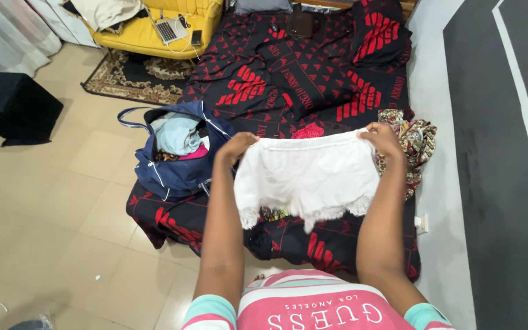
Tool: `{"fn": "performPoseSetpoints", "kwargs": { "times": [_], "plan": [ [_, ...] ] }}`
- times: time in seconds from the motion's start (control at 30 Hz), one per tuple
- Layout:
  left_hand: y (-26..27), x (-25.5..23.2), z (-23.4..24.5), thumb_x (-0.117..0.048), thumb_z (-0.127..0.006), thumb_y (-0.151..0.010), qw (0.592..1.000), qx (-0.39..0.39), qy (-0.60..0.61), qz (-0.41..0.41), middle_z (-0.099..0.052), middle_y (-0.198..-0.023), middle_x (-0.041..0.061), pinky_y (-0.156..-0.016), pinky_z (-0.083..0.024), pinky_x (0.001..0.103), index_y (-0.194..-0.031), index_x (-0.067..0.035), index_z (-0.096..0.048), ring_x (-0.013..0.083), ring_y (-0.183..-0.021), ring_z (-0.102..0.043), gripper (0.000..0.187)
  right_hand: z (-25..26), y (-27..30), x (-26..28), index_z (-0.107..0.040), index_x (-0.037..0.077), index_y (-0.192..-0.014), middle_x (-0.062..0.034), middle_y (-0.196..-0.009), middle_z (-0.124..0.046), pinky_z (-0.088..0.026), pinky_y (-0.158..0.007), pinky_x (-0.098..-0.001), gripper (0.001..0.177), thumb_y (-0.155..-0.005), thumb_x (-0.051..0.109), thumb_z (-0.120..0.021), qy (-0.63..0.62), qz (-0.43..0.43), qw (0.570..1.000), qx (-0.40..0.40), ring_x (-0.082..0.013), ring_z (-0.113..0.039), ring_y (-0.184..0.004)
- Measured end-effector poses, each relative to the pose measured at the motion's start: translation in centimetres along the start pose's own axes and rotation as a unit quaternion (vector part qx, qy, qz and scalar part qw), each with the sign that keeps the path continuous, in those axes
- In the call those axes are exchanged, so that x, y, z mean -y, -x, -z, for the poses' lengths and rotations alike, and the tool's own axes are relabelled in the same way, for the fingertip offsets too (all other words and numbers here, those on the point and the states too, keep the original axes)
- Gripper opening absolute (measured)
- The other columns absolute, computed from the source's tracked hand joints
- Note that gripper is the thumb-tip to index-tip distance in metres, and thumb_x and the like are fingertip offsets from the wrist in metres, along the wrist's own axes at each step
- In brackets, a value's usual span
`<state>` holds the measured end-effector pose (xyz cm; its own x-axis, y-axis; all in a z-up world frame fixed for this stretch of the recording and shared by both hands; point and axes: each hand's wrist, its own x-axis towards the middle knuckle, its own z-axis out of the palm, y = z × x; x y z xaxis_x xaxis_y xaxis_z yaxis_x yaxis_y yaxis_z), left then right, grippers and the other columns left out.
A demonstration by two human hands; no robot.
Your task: The person folds several items of clothing, including jeans and shirts, and places them into a blue bag on a bed.
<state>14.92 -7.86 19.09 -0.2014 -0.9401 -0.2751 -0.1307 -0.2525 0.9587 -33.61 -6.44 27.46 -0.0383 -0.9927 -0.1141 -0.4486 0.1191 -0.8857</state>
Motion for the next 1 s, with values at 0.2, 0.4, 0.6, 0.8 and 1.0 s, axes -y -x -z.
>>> {"fn": "performPoseSetpoints", "kwargs": {
  "times": [0.2,0.4,0.6,0.8,1.0],
  "plan": [
    [-4.2,0.1,-7.6,-0.022,-0.065,-0.093,0.97,-0.088,0.227,-0.006,-0.068,-0.076,0.001,-0.057,-0.051,0.032,-0.095,-0.008,-0.071,0.0129,-0.065,-0.062,0.015,-5.8,-0.7,3.1,-0.068,0.003,-0.092,-0.0074,-0.072,-0.066,-0.041,-0.048,-0.0324,0.019,-0.083,0.016,-0.079,-0.029,0.042,0.987,-0.153,-0.0138,-0.056,-0.056],
    [-0.5,-8.3,-15.1,-0.039,-0.06,-0.098,0.984,-0.009,0.177,-0.026,-0.06,-0.082,-0.003,-0.061,-0.045,0.03,-0.107,-0.012,-0.064,0.0092,-0.07,-0.056,0.029,-11.7,5.0,12.4,-0.069,0.002,-0.102,-0.014,-0.092,-0.076,-0.056,-0.07,-0.0343,0.026,-0.083,0.016,-0.078,0.035,0.224,0.964,-0.141,-0.0162,-0.074,-0.082],
    [2.3,-13.1,-15.3,-0.028,-0.079,-0.093,0.944,-0.046,0.265,-0.192,-0.068,-0.094,0.004,-0.074,-0.054,0.027,-0.109,-0.006,-0.062,0.0102,-0.082,-0.065,0.032,-10.0,9.1,16.2,-0.066,0.002,-0.128,-0.0126,-0.109,-0.065,-0.054,-0.083,-0.0323,0.042,-0.09,0.018,-0.076,0.039,0.296,0.947,0.119,-0.0203,-0.065,-0.093],
    [5.8,-17.1,-11.2,-0.014,-0.079,-0.091,0.958,0.013,0.102,-0.269,-0.069,-0.105,0.005,-0.083,-0.051,0.026,-0.113,-0.003,-0.067,0.0107,-0.095,-0.063,0.027,-5.1,6.7,14.1,-0.068,0.005,-0.136,-0.0131,-0.124,-0.07,-0.053,-0.095,-0.0331,0.046,-0.095,0.022,-0.079,-0.154,0.238,0.953,0.104,-0.0182,-0.066,-0.11],
    [9.1,-20.8,-9.5,-0.001,-0.075,-0.091,0.905,0.271,-0.024,-0.326,-0.068,-0.114,0.003,-0.1,-0.05,0.029,-0.116,-0.001,-0.069,0.0129,-0.111,-0.063,0.026,-8.0,4.8,9.6,-0.045,0.025,-0.154,-0.0006,-0.138,-0.065,-0.055,-0.1,-0.0343,0.087,-0.078,0.035,-0.088,-0.386,0.199,0.87,0.235,-0.0151,-0.063,-0.126]
  ]
}}
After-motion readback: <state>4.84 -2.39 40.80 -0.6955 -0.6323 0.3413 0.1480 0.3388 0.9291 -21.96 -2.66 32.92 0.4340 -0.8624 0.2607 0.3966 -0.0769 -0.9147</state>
